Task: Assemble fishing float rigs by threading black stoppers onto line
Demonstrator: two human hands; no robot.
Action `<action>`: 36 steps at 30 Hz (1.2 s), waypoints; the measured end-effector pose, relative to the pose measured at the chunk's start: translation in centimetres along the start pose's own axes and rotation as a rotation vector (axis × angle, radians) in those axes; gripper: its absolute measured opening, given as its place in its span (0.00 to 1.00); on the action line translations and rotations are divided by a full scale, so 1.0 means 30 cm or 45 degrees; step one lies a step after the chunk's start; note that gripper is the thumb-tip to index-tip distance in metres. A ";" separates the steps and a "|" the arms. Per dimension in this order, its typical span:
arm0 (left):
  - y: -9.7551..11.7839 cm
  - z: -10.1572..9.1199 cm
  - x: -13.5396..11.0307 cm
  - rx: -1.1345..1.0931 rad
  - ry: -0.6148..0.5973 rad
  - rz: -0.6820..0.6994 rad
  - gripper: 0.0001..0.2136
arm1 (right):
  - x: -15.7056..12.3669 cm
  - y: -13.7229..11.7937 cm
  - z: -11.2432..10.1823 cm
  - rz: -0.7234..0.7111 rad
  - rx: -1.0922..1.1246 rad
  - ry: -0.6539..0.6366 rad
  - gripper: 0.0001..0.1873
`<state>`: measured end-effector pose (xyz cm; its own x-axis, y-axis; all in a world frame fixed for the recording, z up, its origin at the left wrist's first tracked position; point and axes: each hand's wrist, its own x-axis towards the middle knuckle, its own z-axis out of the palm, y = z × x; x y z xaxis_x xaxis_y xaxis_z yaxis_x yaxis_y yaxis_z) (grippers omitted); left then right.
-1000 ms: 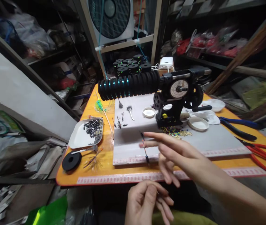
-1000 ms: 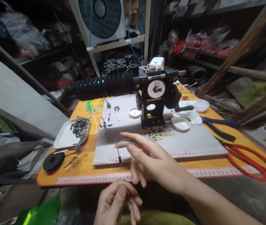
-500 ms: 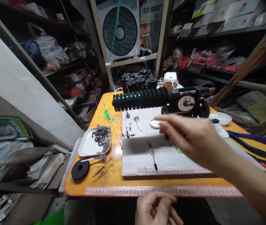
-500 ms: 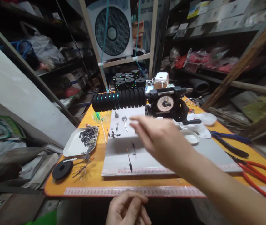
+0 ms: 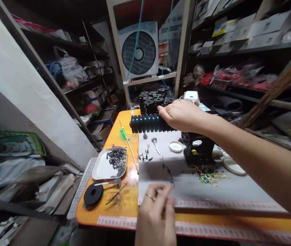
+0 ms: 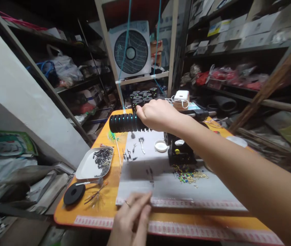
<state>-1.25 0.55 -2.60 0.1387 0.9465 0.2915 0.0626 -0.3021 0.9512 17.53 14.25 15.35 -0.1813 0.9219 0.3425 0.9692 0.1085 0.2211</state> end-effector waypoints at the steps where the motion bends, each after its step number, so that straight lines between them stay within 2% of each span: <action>1: 0.027 -0.013 0.047 0.033 0.059 0.059 0.10 | 0.001 0.002 -0.002 -0.006 -0.005 -0.015 0.26; 3: 0.080 -0.029 0.153 0.076 0.157 0.142 0.12 | 0.000 0.002 -0.001 0.002 -0.009 -0.035 0.20; 4: 0.103 -0.030 0.209 0.049 0.149 0.138 0.13 | -0.001 0.000 0.000 0.013 -0.008 -0.039 0.18; 7: 0.144 -0.006 0.354 -0.197 -0.002 -0.027 0.19 | -0.009 -0.010 0.003 0.053 0.001 -0.045 0.16; 10: 0.148 0.029 0.432 -0.271 -0.043 -0.080 0.20 | -0.017 -0.016 0.001 0.069 0.013 -0.045 0.15; 13: 0.138 0.045 0.437 -0.318 -0.038 -0.083 0.18 | -0.026 -0.019 0.001 0.068 0.016 -0.035 0.15; 18: 0.145 0.041 0.376 -0.450 -0.095 -0.054 0.15 | -0.034 -0.024 0.013 0.069 -0.007 0.010 0.14; 23: 0.199 0.044 0.296 -0.808 -0.213 -0.132 0.16 | -0.031 -0.028 0.027 0.085 -0.019 0.042 0.14; 27: 0.220 0.044 0.256 -0.795 -0.104 -0.095 0.15 | -0.032 -0.028 0.026 0.088 -0.025 0.042 0.14; 29: 0.209 0.047 0.258 -0.788 -0.084 -0.143 0.13 | -0.033 -0.031 0.022 0.094 -0.025 0.046 0.14; 31: 0.188 0.053 0.276 -0.822 -0.112 -0.264 0.11 | -0.034 -0.034 0.017 0.104 -0.021 0.053 0.15; 33: 0.164 0.061 0.305 -0.825 -0.138 -0.349 0.14 | -0.035 -0.037 0.012 0.112 -0.013 0.061 0.16; 36: 0.140 0.070 0.360 -0.743 -0.178 -0.329 0.21 | -0.035 -0.039 0.009 0.110 0.005 0.079 0.23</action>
<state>2.58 9.26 4.32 0.3212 0.9446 0.0676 -0.4304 0.0820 0.8989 16.62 13.25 14.49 -0.1069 0.9030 0.4160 0.9823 0.0311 0.1849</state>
